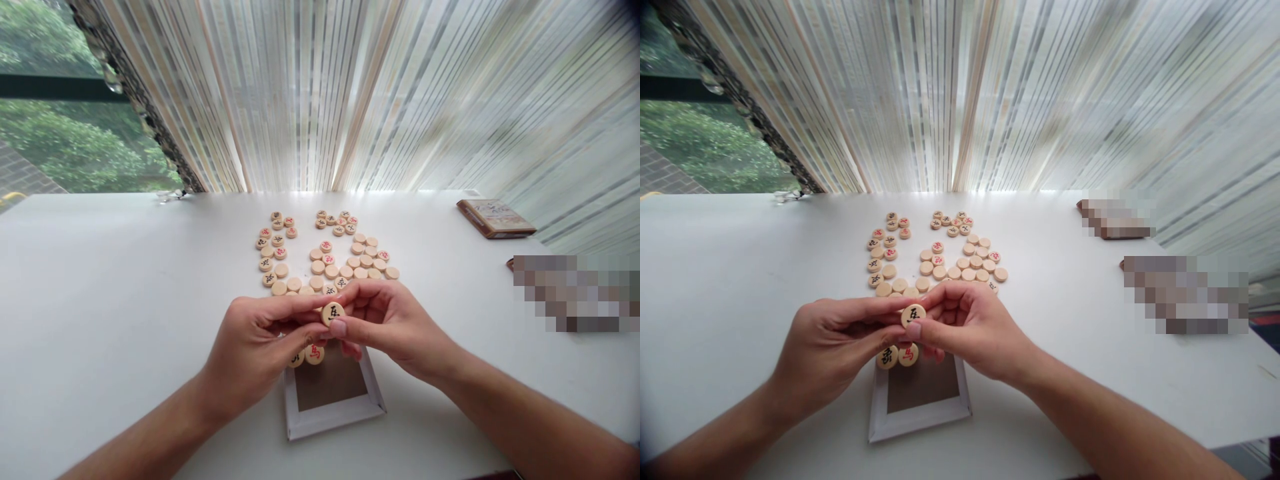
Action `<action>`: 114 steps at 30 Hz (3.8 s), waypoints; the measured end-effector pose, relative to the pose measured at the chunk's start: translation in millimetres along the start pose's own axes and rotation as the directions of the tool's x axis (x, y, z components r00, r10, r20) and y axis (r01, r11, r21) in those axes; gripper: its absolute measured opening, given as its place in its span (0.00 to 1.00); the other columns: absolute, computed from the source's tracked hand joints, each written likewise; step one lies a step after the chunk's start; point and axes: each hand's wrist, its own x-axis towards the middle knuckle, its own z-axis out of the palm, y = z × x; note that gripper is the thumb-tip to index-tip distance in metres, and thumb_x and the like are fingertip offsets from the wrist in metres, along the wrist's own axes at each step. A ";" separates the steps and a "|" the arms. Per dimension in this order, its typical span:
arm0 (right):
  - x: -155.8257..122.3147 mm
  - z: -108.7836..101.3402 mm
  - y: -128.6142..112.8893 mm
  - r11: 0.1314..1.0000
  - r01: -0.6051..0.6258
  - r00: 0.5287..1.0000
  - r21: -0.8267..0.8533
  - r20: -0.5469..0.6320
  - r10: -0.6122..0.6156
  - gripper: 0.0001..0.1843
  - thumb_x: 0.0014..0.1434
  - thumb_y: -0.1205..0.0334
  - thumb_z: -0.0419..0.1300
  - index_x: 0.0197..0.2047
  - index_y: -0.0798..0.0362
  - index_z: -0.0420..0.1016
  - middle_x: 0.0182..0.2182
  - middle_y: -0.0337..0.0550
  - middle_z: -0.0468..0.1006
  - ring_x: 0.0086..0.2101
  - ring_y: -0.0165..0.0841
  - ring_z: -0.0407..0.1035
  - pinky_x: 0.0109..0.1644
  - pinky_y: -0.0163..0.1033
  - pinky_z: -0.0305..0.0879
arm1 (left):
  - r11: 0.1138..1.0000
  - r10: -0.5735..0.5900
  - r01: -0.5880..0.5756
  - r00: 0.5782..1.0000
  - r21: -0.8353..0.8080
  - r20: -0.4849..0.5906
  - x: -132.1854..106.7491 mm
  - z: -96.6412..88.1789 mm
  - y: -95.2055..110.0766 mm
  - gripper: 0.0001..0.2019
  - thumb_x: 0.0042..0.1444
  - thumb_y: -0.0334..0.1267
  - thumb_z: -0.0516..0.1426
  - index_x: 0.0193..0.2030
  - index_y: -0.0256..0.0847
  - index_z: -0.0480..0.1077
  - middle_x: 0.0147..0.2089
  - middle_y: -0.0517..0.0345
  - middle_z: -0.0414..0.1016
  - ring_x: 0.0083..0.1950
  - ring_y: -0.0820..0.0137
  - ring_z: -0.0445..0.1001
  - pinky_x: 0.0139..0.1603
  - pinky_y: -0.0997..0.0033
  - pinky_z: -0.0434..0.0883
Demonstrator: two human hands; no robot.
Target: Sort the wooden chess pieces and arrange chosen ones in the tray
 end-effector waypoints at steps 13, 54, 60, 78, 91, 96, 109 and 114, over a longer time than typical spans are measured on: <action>-1.2 -0.3 4.0 0.997 -0.030 0.996 -0.074 -0.090 0.024 0.20 0.40 0.68 0.84 0.28 0.57 0.76 0.17 0.36 0.79 0.17 0.23 0.70 0.20 0.23 0.66 | 0.969 0.121 -0.125 0.992 0.214 0.033 -1.2 1.8 -1.0 0.18 0.57 0.23 0.67 0.53 0.44 0.84 0.42 0.60 0.89 0.35 0.72 0.87 0.39 0.85 0.83; -3.5 1.7 -0.7 0.973 0.107 0.993 -0.203 -0.026 -0.115 0.13 0.53 0.59 0.79 0.34 0.56 0.81 0.24 0.39 0.81 0.22 0.26 0.71 0.26 0.29 0.69 | 0.993 -0.102 0.102 0.995 -0.064 0.006 -0.1 4.3 1.8 0.11 0.62 0.30 0.67 0.50 0.45 0.85 0.42 0.58 0.89 0.39 0.67 0.89 0.44 0.78 0.85; -3.4 -0.4 6.0 0.882 0.247 0.960 -0.402 -0.019 -0.278 0.10 0.54 0.63 0.77 0.38 0.53 0.84 0.29 0.42 0.83 0.29 0.30 0.76 0.33 0.33 0.73 | 0.998 -0.059 0.060 0.995 0.012 -0.078 0.9 4.1 2.6 0.11 0.60 0.27 0.68 0.46 0.44 0.86 0.43 0.59 0.89 0.41 0.70 0.88 0.44 0.83 0.83; 0.5 -2.6 1.5 0.961 0.122 0.987 -0.248 -0.072 -0.143 0.22 0.47 0.62 0.82 0.41 0.54 0.79 0.27 0.39 0.82 0.25 0.29 0.76 0.27 0.31 0.75 | 0.986 -0.154 0.151 0.987 -0.068 -0.040 0.3 2.7 0.1 0.14 0.61 0.33 0.69 0.53 0.39 0.83 0.44 0.50 0.89 0.41 0.61 0.89 0.43 0.70 0.87; 1.1 -5.5 3.7 0.960 0.157 0.982 -0.233 -0.064 -0.176 0.21 0.46 0.65 0.82 0.41 0.54 0.79 0.26 0.38 0.82 0.25 0.28 0.76 0.27 0.29 0.75 | 0.971 -0.174 0.168 0.985 -0.168 -0.017 3.9 2.5 2.5 0.11 0.63 0.31 0.66 0.52 0.39 0.84 0.41 0.53 0.89 0.38 0.67 0.88 0.41 0.77 0.85; 0.5 -3.7 3.0 0.960 0.150 0.982 -0.235 -0.074 -0.172 0.21 0.45 0.67 0.82 0.40 0.54 0.79 0.26 0.37 0.82 0.24 0.28 0.76 0.27 0.30 0.75 | 0.970 -0.180 0.174 0.983 -0.172 -0.018 4.3 2.7 3.1 0.09 0.64 0.30 0.65 0.49 0.39 0.84 0.41 0.55 0.89 0.37 0.70 0.88 0.41 0.80 0.84; 1.8 -5.4 5.2 0.932 0.241 0.965 -0.271 -0.032 -0.259 0.21 0.47 0.73 0.80 0.42 0.54 0.80 0.25 0.35 0.81 0.24 0.24 0.74 0.28 0.26 0.73 | 0.957 -0.198 0.185 0.979 -0.224 -0.038 2.9 3.6 -1.8 0.07 0.61 0.32 0.68 0.46 0.38 0.81 0.38 0.56 0.89 0.37 0.69 0.88 0.41 0.77 0.85; 1.4 -6.1 5.3 0.926 0.247 0.964 -0.286 -0.020 -0.264 0.21 0.48 0.73 0.80 0.43 0.54 0.80 0.26 0.35 0.81 0.24 0.24 0.74 0.29 0.25 0.73 | 0.970 -0.158 0.149 0.987 -0.190 -0.032 3.1 4.2 -0.3 0.09 0.59 0.30 0.69 0.46 0.40 0.83 0.40 0.56 0.89 0.38 0.68 0.88 0.41 0.78 0.85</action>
